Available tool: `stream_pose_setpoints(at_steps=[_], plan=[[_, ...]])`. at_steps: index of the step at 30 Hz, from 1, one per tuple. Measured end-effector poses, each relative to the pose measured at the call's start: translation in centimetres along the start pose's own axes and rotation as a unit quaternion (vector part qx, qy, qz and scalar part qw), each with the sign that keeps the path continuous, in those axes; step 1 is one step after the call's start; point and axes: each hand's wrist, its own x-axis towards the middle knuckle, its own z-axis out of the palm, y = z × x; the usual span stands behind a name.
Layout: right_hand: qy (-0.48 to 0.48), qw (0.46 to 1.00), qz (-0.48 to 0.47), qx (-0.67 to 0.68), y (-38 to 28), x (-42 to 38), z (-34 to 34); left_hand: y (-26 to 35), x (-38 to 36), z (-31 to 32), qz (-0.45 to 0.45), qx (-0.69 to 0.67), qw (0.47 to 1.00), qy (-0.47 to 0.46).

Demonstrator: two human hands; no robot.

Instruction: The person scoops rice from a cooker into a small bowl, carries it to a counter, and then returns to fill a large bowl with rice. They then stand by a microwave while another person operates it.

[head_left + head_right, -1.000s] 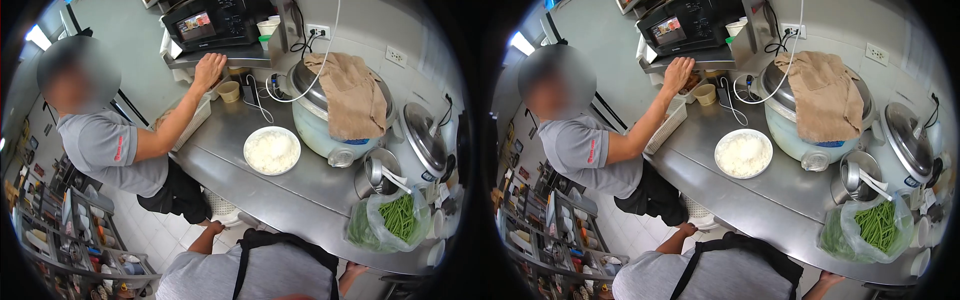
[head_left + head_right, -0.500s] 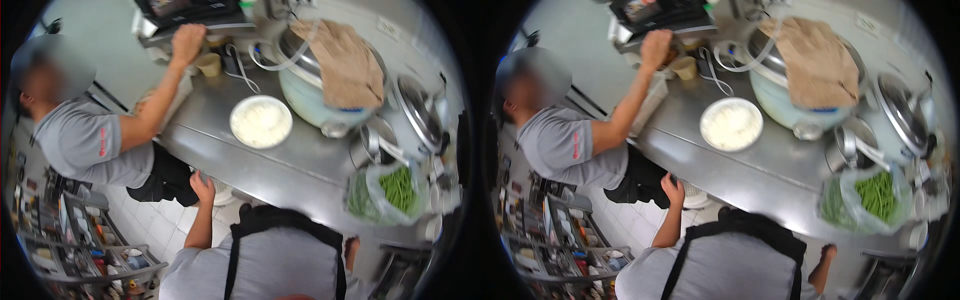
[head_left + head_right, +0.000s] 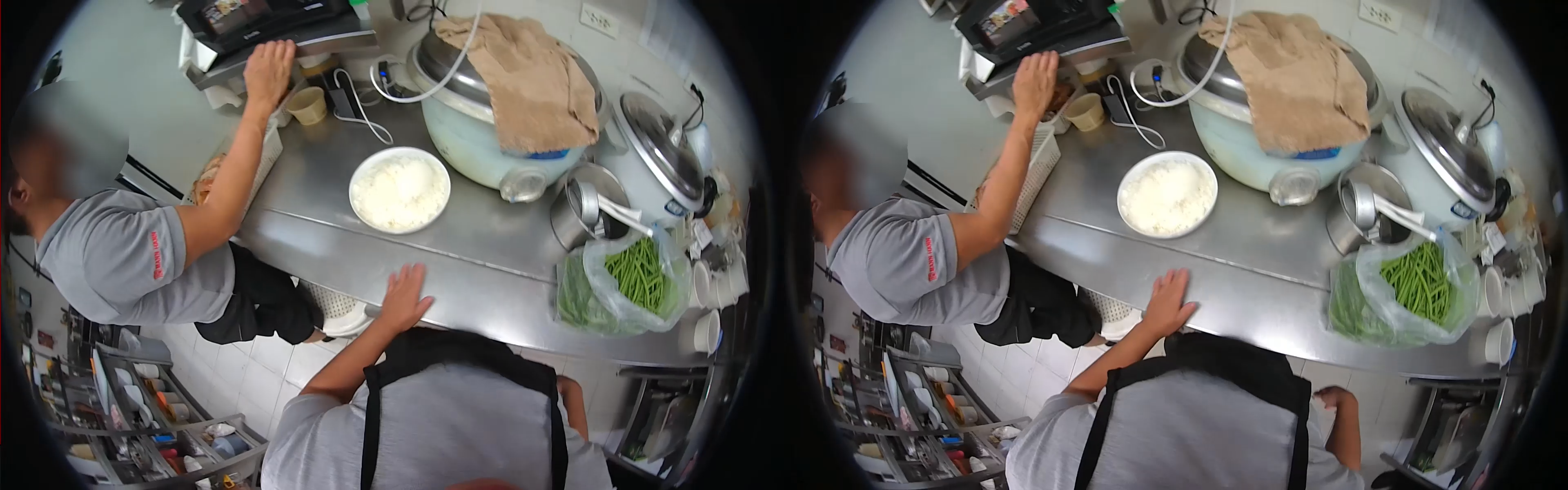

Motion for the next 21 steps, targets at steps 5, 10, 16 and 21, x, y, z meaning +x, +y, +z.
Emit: stream_pose_setpoints(at_steps=[5, 10, 16, 21], plan=[[-0.024, 0.997, -0.041, -0.068, -3.3, -7.5, -2.4, -8.2, -5.7, -2.6, -0.355, 0.067, 0.925, 0.117], [-0.005, 0.941, -0.325, -0.092, -6.5, -10.7, -5.7, -12.3, -12.0, -4.0, -0.558, 0.096, 0.819, 0.088], [0.104, 0.833, -0.541, 0.045, -18.3, -9.0, -8.0, -11.7, -13.1, -2.1, -0.544, -0.024, 0.838, 0.046], [-0.114, 0.81, -0.498, 0.289, -28.1, -7.1, -8.7, -19.4, -17.9, 6.5, -0.441, -0.052, 0.896, -0.014]])
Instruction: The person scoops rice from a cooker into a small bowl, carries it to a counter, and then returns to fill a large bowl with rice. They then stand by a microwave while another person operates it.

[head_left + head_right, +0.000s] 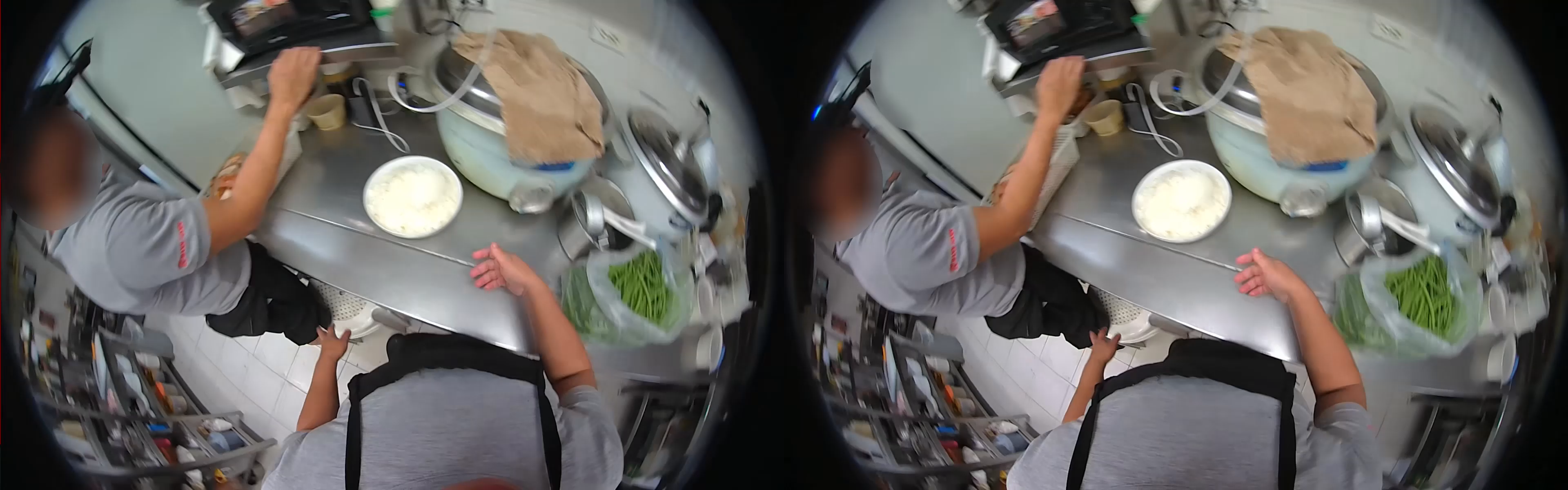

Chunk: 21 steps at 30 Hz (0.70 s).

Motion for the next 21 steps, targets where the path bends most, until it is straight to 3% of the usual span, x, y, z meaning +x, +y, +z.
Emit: stream_pose_setpoints(at_steps=[1, 4, 5, 7, 8, 9, 13, 14, 17, 19, 21], plan=[[-0.012, 0.998, 0.019, 0.062, -1.1, 2.0, 0.5, -3.0, 1.0, 2.2, 0.016, 0.037, 0.998, -0.049], [0.058, 0.989, 0.007, 0.138, -1.7, 6.7, 0.5, -4.5, -4.4, 2.7, -0.076, 0.091, 0.972, -0.202], [0.073, 0.987, 0.01, 0.143, -1.8, 8.0, 0.8, -6.2, -6.1, 3.8, -0.196, 0.042, 0.963, -0.181], [0.111, 0.981, 0.017, 0.161, -1.7, 10.0, 1.0, -6.8, -10.3, 3.2, -0.287, 0.014, 0.94, -0.185], [0.099, 0.982, 0.025, 0.161, -1.6, 10.9, 1.2, -7.0, -12.1, 2.2, -0.301, 0.003, 0.926, -0.226], [0.089, 0.982, 0.035, 0.163, -1.6, 11.6, 1.6, -14.2, -10.7, 9.1, -0.276, 0.027, 0.94, -0.201], [0.087, 0.983, 0.072, 0.146, -0.6, 15.2, 2.3, -15.0, -12.9, 8.8, -0.321, -0.017, 0.924, -0.208], [0.109, 0.986, 0.04, 0.118, -0.2, 15.5, 2.7, -15.1, -13.0, 8.9, -0.321, -0.024, 0.924, -0.206], [0.123, 0.989, 0.009, 0.085, -0.3, 15.3, 3.2, -8.9, -12.1, 3.2, -0.276, -0.041, 0.95, -0.141], [0.105, 0.99, 0.004, 0.096, -0.7, 14.3, 3.5, -4.6, -10.8, -0.5, -0.237, -0.065, 0.969, -0.003], [0.087, 0.992, 0.002, 0.092, -0.6, 14.8, 2.8, 0.0, -8.4, -6.2, -0.167, -0.086, 0.962, 0.197]])
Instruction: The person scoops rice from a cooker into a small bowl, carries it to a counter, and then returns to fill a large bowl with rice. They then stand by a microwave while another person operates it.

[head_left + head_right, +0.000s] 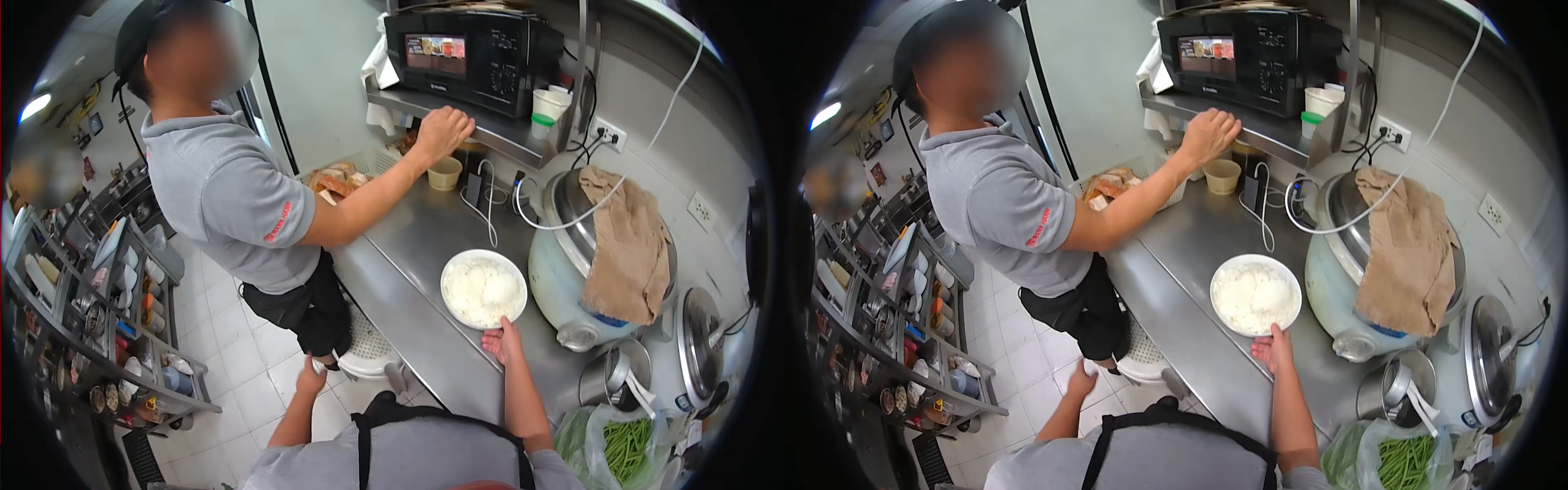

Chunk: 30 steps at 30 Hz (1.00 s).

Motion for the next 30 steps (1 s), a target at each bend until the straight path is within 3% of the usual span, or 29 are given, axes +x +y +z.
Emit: stream_pose_setpoints(at_steps=[2, 3, 4, 9, 13, 20, 26, 28, 30], plan=[[-0.006, 1.0, 0.002, 0.004, -0.2, 0.0, 0.1, 10.1, 0.5, -8.8, 0.049, -0.059, 0.989, 0.124], [-0.014, 1.0, 0.0, 0.007, 0.0, 0.0, -0.2, 12.4, 1.9, -11.1, 0.123, -0.006, 0.96, 0.251], [-0.024, 1.0, -0.004, 0.009, 0.0, 0.1, -0.3, 14.9, 2.8, -14.2, 0.13, 0.014, 0.957, 0.259], [0.003, 1.0, -0.003, 0.011, -0.2, -0.5, 0.4, 17.4, 10.3, -17.9, 0.04, 0.214, 0.961, 0.17], [-0.032, 0.999, -0.012, 0.033, 0.0, -0.1, -0.4, 18.7, 11.2, -16.3, -0.031, 0.171, 0.972, 0.156], [-0.031, 0.998, 0.022, 0.04, -0.7, -0.2, -0.4, 20.2, 13.5, -17.4, -0.036, 0.157, 0.971, 0.177], [-0.041, 0.998, 0.017, 0.041, -0.5, -0.3, -0.6, 16.9, 19.1, -18.8, 0.003, 0.209, 0.959, 0.193], [-0.04, 0.998, 0.008, 0.04, -0.7, -0.2, -0.5, 16.4, 19.8, -20.6, -0.056, 0.178, 0.981, 0.051], [-0.038, 0.999, 0.006, 0.035, -0.7, -0.3, -0.5, 15.8, 18.5, -21.5, -0.088, 0.116, 0.989, -0.018]])
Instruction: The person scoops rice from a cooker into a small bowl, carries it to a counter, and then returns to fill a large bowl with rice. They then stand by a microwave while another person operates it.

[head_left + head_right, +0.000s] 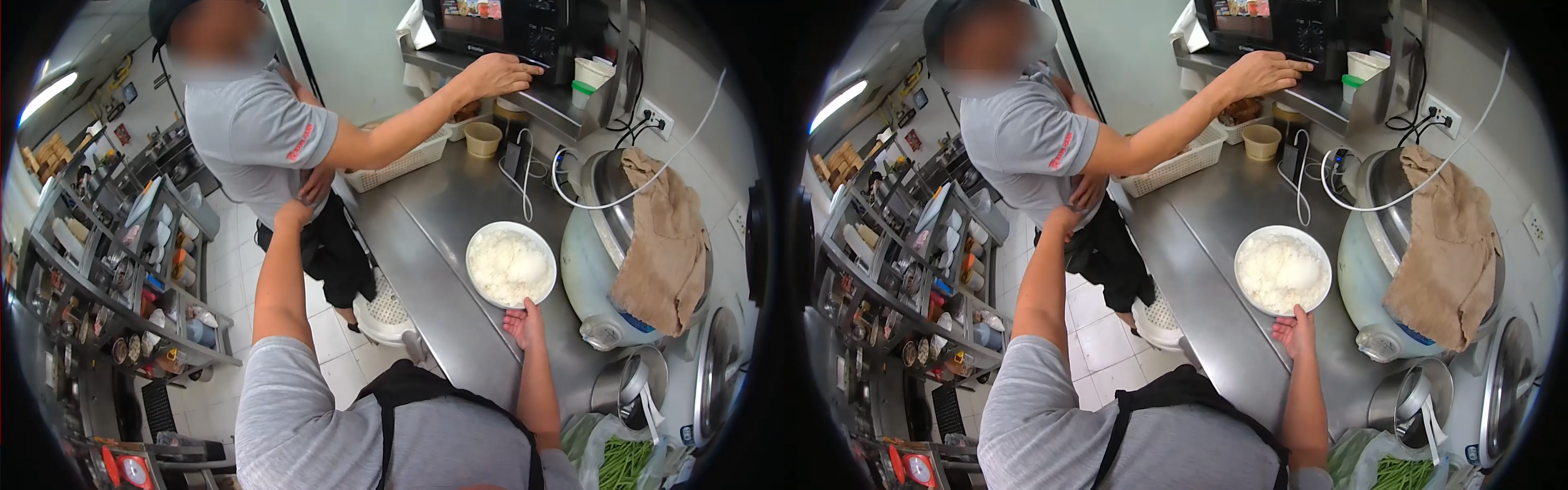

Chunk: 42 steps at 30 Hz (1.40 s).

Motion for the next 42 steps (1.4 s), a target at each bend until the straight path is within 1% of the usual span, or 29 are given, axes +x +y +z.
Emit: stream_pose_setpoints(at_steps=[2, 5, 7, 8, 9, 10, 11, 12, 13, 14, 16, 18, 19, 20, 21, 22, 23, 24, 25, 26, 27, 28, 30, 32, 33, 36, 39, 42], plan=[[0.003, 1.0, 0.005, -0.005, 0.7, 0.3, -0.3, -0.7, -4.3, 0.1, 0.0, -0.093, 0.996, -0.006], [0.002, 1.0, -0.013, -0.012, 0.1, 0.3, 0.0, -7.0, -1.1, 5.4, 0.089, -0.098, 0.975, 0.176], [0.01, 1.0, -0.017, -0.018, 0.1, -0.3, 0.3, -10.0, -2.5, 7.6, 0.096, -0.197, 0.956, 0.194], [0.019, 1.0, -0.011, -0.017, 0.3, -0.3, 0.0, -14.8, 0.7, 12.8, 0.141, -0.223, 0.925, 0.275], [0.025, 1.0, -0.008, -0.014, 0.4, 0.0, 0.0, -15.1, -4.2, 12.9, -0.003, -0.189, 0.97, 0.153], [0.029, 1.0, -0.007, -0.01, 0.5, 0.2, 0.0, -18.4, -4.8, 17.0, -0.039, -0.181, 0.976, 0.115], [0.03, 0.999, -0.017, -0.023, 0.3, 0.0, 0.2, -25.3, -6.6, 27.3, -0.069, -0.079, 0.994, 0.007], [0.027, 0.999, -0.017, -0.015, 0.6, 0.3, -0.1, -28.4, -12.0, 31.6, -0.048, -0.045, 0.985, -0.161], [0.019, 1.0, -0.021, -0.014, 0.8, 0.3, -0.5, -28.1, -13.0, 32.6, -0.043, -0.021, 0.963, -0.266], [0.01, 1.0, -0.024, -0.01, 0.8, 0.6, -0.4, -27.6, -14.2, 33.5, -0.032, 0.002, 0.93, -0.367], [0.022, 0.999, -0.029, -0.012, 0.5, 0.3, 0.3, -23.9, -11.8, 35.2, -0.05, 0.026, 0.886, -0.46], [0.034, 0.999, -0.026, -0.015, 0.5, -0.3, 0.2, -21.1, -10.7, 37.9, -0.075, 0.053, 0.822, -0.562], [0.034, 0.999, -0.024, -0.016, 0.3, -0.4, 0.3, -20.1, -9.6, 36.0, -0.033, 0.018, 0.9, -0.434], [0.032, 0.999, -0.022, -0.019, 0.3, -0.4, 0.5, -17.9, -9.6, 32.1, 0.028, -0.006, 0.96, -0.278], [0.029, 0.999, -0.02, -0.018, 0.2, -0.5, 0.5, -15.5, -9.7, 28.0, 0.083, -0.009, 0.988, -0.131], [0.025, 0.999, -0.017, -0.017, 0.1, -0.5, 0.5, -11.7, -9.9, 22.0, 0.165, -0.089, 0.978, 0.089], [0.021, 1.0, -0.016, -0.014, 0.1, -0.5, 0.4, -7.7, -9.8, 16.0, 0.133, -0.13, 0.973, 0.14], [0.024, 1.0, -0.013, -0.007, 0.3, -0.3, 0.2, -4.8, -9.7, 11.2, 0.169, -0.131, 0.947, 0.238], [0.027, 1.0, -0.011, 0.002, 0.5, -0.1, 0.0, -3.2, -8.1, 8.5, 0.16, -0.091, 0.943, 0.277], [0.03, 0.999, -0.012, 0.013, 0.6, 0.2, -0.1, -0.6, -8.6, 4.5, 0.095, -0.077, 0.965, 0.231], [0.025, 1.0, -0.013, 0.007, 0.5, 0.5, 0.1, 0.7, -7.4, 2.3, 0.085, -0.035, 0.971, 0.223], [0.022, 1.0, -0.013, 0.004, 0.5, 0.4, 0.1, 1.0, -6.0, 1.4, 0.086, -0.007, 0.97, 0.229], [0.028, 1.0, -0.013, 0.001, 0.3, 0.0, 0.0, 2.1, -2.7, 1.2, 0.09, 0.045, 0.967, 0.234], [0.044, 0.999, -0.009, 0.001, 0.0, -0.5, 0.6, 3.0, -1.0, 2.2, 0.068, 0.022, 0.972, 0.225], [0.043, 0.999, -0.01, 0.007, 0.0, -0.5, 0.7, 3.8, -2.0, 1.9, 0.044, 0.0, 0.977, 0.21], [0.044, 0.999, -0.011, 0.016, -0.1, -0.6, 0.7, 4.0, -0.5, 3.2, 0.024, -0.023, 0.975, 0.221], [0.035, 0.999, -0.018, 0.023, -0.4, -0.4, 0.7, 3.6, 0.8, 4.1, 0.024, -0.037, 0.962, 0.269], [0.03, 0.999, -0.001, 0.045, 0.2, 0.1, 0.0, 3.1, 1.9, 4.8, 0.015, -0.033, 0.952, 0.304]])
